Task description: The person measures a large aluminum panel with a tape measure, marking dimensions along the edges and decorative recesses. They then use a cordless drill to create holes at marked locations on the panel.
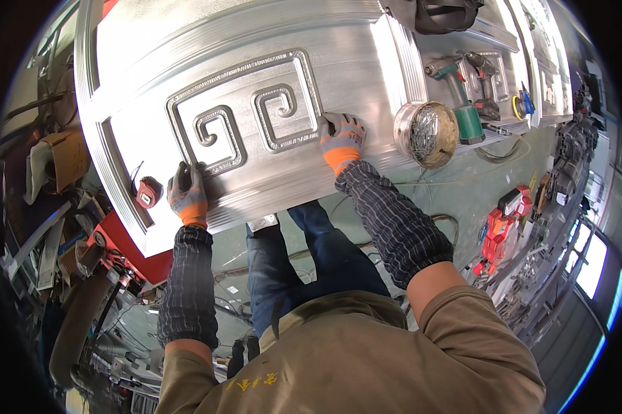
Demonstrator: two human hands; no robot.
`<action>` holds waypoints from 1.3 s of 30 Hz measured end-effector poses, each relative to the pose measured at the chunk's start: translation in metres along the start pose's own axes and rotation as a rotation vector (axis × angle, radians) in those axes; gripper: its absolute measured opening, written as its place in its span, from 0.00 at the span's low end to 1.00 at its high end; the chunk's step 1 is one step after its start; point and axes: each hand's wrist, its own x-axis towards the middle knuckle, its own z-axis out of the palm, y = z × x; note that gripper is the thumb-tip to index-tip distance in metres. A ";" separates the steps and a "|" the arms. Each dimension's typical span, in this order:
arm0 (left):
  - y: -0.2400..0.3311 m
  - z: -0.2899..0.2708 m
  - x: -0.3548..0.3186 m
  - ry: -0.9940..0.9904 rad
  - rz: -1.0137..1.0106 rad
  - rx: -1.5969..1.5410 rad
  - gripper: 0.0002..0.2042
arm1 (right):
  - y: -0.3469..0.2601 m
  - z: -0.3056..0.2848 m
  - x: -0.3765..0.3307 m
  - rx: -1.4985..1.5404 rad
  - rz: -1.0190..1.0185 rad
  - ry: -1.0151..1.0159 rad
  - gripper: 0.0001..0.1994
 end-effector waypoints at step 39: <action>-0.083 -0.108 0.053 -0.081 0.286 0.590 0.32 | 0.009 0.006 0.001 0.265 -0.136 0.106 0.16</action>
